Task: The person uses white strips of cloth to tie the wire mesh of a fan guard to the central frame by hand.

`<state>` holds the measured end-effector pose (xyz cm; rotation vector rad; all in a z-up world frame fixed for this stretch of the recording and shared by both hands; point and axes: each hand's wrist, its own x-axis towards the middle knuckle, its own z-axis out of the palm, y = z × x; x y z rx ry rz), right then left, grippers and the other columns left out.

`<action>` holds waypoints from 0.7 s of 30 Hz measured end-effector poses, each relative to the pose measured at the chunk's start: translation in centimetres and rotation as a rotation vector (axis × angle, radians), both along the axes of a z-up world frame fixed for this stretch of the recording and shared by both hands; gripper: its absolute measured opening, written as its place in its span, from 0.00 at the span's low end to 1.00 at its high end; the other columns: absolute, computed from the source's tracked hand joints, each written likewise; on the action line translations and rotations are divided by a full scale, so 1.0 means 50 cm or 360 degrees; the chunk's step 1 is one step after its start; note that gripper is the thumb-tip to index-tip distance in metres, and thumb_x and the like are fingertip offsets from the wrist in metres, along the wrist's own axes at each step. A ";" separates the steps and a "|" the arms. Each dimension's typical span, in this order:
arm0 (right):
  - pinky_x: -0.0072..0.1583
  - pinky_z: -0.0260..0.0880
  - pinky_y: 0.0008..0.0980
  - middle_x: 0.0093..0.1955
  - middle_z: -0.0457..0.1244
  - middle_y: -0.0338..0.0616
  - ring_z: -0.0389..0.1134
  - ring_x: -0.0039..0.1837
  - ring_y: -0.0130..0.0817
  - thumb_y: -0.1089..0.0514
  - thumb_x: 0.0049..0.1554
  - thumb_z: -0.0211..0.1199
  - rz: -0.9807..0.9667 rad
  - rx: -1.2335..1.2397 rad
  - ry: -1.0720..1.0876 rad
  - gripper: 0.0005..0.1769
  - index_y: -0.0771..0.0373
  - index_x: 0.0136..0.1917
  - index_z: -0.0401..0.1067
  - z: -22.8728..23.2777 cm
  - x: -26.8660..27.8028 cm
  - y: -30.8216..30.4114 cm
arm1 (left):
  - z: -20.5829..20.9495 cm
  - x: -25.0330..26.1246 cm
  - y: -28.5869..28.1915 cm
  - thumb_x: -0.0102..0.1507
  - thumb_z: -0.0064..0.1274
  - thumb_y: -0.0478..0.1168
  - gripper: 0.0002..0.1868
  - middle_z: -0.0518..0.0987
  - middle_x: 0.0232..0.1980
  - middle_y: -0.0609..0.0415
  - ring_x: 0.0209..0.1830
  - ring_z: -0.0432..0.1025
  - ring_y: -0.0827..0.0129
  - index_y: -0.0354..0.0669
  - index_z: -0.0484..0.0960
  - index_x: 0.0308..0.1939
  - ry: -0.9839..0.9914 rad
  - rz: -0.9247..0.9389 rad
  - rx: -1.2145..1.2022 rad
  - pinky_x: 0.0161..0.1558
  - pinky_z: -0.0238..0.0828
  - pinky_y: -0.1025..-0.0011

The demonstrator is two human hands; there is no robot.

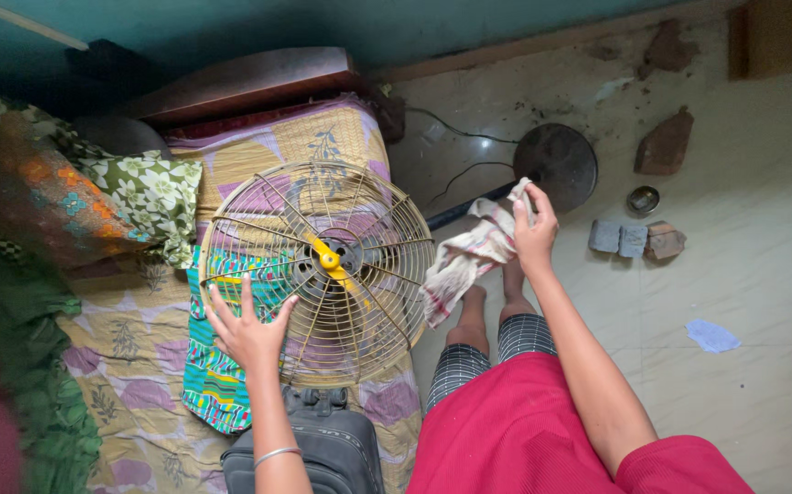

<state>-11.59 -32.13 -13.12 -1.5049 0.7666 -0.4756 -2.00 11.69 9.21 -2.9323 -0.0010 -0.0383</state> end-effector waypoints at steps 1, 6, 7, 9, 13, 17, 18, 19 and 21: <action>0.66 0.68 0.32 0.64 0.69 0.49 0.70 0.64 0.36 0.63 0.64 0.58 0.0142 -0.0027 0.0063 0.19 0.67 0.68 0.70 0.002 0.000 -0.002 | -0.007 0.005 -0.004 0.51 0.62 0.76 0.50 0.55 0.83 0.43 0.80 0.52 0.37 0.73 0.71 0.75 -0.0016 -0.0004 -0.0015 0.65 0.61 0.35; 0.66 0.66 0.41 0.65 0.67 0.58 0.69 0.67 0.53 0.60 0.60 0.59 0.0808 -0.0060 0.0214 0.24 0.62 0.69 0.70 -0.089 -0.009 0.098 | -0.015 0.009 0.005 0.51 0.62 0.75 0.50 0.54 0.84 0.42 0.80 0.52 0.37 0.72 0.70 0.76 0.0067 0.0065 -0.0020 0.64 0.62 0.35; 0.64 0.67 0.43 0.63 0.67 0.60 0.69 0.65 0.56 0.59 0.59 0.60 0.0872 -0.0023 0.0340 0.25 0.61 0.70 0.70 -0.119 -0.013 0.127 | -0.018 0.008 0.008 0.51 0.62 0.75 0.50 0.53 0.84 0.42 0.80 0.51 0.36 0.72 0.70 0.76 0.0082 0.0074 -0.0013 0.64 0.62 0.35; 0.63 0.68 0.45 0.62 0.67 0.62 0.68 0.63 0.61 0.59 0.59 0.57 0.1003 -0.0042 0.0490 0.26 0.59 0.71 0.68 -0.150 -0.023 0.187 | -0.021 0.008 0.011 0.53 0.62 0.74 0.50 0.52 0.85 0.43 0.81 0.51 0.37 0.72 0.69 0.77 0.0077 0.0043 -0.0007 0.67 0.61 0.36; 0.63 0.68 0.46 0.60 0.66 0.65 0.68 0.62 0.61 0.60 0.61 0.53 0.1199 0.0228 0.0494 0.29 0.58 0.76 0.63 -0.162 -0.078 0.278 | -0.012 0.011 0.001 0.52 0.63 0.73 0.50 0.49 0.86 0.44 0.81 0.48 0.38 0.72 0.68 0.77 0.0189 0.0143 -0.0013 0.65 0.59 0.34; 0.65 0.64 0.45 0.68 0.64 0.64 0.66 0.68 0.58 0.64 0.63 0.54 0.1308 0.0358 0.0223 0.28 0.63 0.76 0.63 -0.142 -0.147 0.278 | -0.002 0.014 -0.017 0.52 0.63 0.73 0.50 0.48 0.86 0.48 0.83 0.47 0.43 0.75 0.68 0.77 0.0232 0.0245 -0.0023 0.65 0.58 0.31; 0.67 0.61 0.44 0.72 0.63 0.63 0.64 0.72 0.57 0.66 0.64 0.55 0.1335 0.0364 0.0049 0.25 0.66 0.75 0.65 -0.142 -0.145 0.267 | 0.001 0.019 -0.019 0.51 0.63 0.73 0.50 0.48 0.86 0.48 0.83 0.47 0.42 0.75 0.68 0.77 0.0233 0.0256 -0.0017 0.64 0.58 0.31; 0.64 0.64 0.44 0.70 0.65 0.63 0.67 0.68 0.58 0.65 0.64 0.55 0.1335 0.0575 0.0285 0.27 0.65 0.76 0.65 -0.146 -0.133 0.256 | 0.002 0.016 -0.021 0.51 0.64 0.73 0.50 0.48 0.86 0.49 0.83 0.47 0.42 0.75 0.68 0.77 0.0239 0.0271 -0.0012 0.63 0.59 0.30; 0.58 0.68 0.42 0.64 0.69 0.63 0.72 0.60 0.59 0.63 0.64 0.55 0.1325 0.1001 0.0760 0.29 0.63 0.78 0.64 -0.160 -0.089 0.234 | -0.003 0.015 -0.018 0.51 0.64 0.74 0.51 0.48 0.86 0.49 0.83 0.47 0.42 0.75 0.68 0.77 0.0224 0.0260 0.0002 0.63 0.59 0.30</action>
